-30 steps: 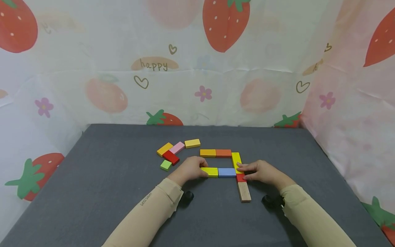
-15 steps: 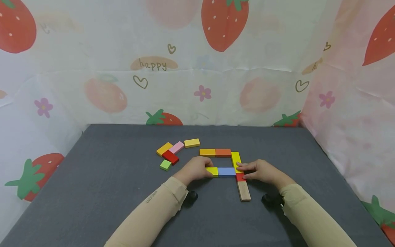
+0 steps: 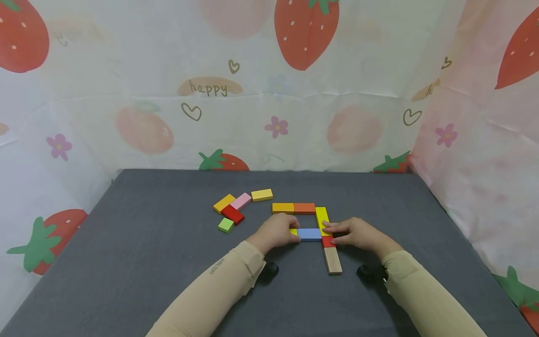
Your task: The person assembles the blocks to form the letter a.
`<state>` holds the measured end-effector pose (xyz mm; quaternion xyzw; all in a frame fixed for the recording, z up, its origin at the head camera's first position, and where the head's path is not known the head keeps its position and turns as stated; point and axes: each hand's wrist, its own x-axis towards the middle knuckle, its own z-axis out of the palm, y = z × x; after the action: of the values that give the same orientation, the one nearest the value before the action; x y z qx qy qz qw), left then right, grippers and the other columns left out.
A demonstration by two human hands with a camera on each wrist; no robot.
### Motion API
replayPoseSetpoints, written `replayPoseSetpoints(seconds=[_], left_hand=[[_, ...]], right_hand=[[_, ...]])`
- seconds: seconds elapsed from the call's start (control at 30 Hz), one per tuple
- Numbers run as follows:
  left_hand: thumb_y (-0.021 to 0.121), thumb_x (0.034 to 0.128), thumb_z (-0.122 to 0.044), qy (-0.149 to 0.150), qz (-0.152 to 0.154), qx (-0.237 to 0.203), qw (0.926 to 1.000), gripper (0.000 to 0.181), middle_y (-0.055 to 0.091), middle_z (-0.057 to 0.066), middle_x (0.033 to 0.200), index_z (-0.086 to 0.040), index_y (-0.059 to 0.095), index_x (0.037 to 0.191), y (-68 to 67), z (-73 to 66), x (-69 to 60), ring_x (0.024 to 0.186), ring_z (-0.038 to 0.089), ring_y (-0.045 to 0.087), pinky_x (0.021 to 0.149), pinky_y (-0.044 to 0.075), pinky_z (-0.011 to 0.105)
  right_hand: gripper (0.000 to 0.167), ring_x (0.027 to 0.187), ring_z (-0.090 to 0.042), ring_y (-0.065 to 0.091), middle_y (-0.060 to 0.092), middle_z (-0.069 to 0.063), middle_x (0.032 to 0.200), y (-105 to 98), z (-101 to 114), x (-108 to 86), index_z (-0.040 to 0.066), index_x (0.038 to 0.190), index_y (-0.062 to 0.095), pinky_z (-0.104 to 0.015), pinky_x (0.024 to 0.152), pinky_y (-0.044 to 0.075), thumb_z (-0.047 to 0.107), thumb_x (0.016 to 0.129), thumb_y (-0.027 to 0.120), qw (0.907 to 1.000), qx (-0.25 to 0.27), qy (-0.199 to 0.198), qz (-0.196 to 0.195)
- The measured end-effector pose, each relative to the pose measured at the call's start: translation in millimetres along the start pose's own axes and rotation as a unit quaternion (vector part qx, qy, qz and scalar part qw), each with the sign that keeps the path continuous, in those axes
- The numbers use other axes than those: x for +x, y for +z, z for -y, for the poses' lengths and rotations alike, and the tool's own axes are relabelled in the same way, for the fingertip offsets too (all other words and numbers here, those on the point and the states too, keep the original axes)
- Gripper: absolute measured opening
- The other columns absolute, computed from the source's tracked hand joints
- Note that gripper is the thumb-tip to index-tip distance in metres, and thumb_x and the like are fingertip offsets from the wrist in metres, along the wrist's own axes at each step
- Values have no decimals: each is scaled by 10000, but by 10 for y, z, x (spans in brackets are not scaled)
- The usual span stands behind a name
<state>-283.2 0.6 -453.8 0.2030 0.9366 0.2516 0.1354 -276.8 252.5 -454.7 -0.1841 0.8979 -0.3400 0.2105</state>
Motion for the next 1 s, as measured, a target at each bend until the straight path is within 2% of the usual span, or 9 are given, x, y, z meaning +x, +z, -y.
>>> replayPoseSetpoints(seconds=[0.2,0.77,1.0], left_hand=[[737,764,-279,-13,-33,27,10000,236,620,-65,888,-180,677,970,10,-17,-4,780,125,509,780,449,302],[741,760,-278,-58,58,-35,10000,232,607,-67,863,-175,667,955,11,-54,-43,769,126,509,750,446,291],[740,752,-339,-51,144,-470,9988,340,618,-49,951,-168,640,1028,-65,12,-71,837,111,537,778,465,284]], right_hand=[[429,1275,-249,392,518,53,1294,2,-2,3,252,1198,606,-480,1013,298,337,786,692,10000,-1,74,-34],[404,1277,-251,389,512,39,1303,-5,-31,7,256,1192,612,-474,1012,302,321,799,682,10000,-29,-61,6],[408,1277,-267,387,512,32,1304,3,-15,-3,256,1194,611,-493,1012,292,326,799,681,10000,-42,-50,1]])
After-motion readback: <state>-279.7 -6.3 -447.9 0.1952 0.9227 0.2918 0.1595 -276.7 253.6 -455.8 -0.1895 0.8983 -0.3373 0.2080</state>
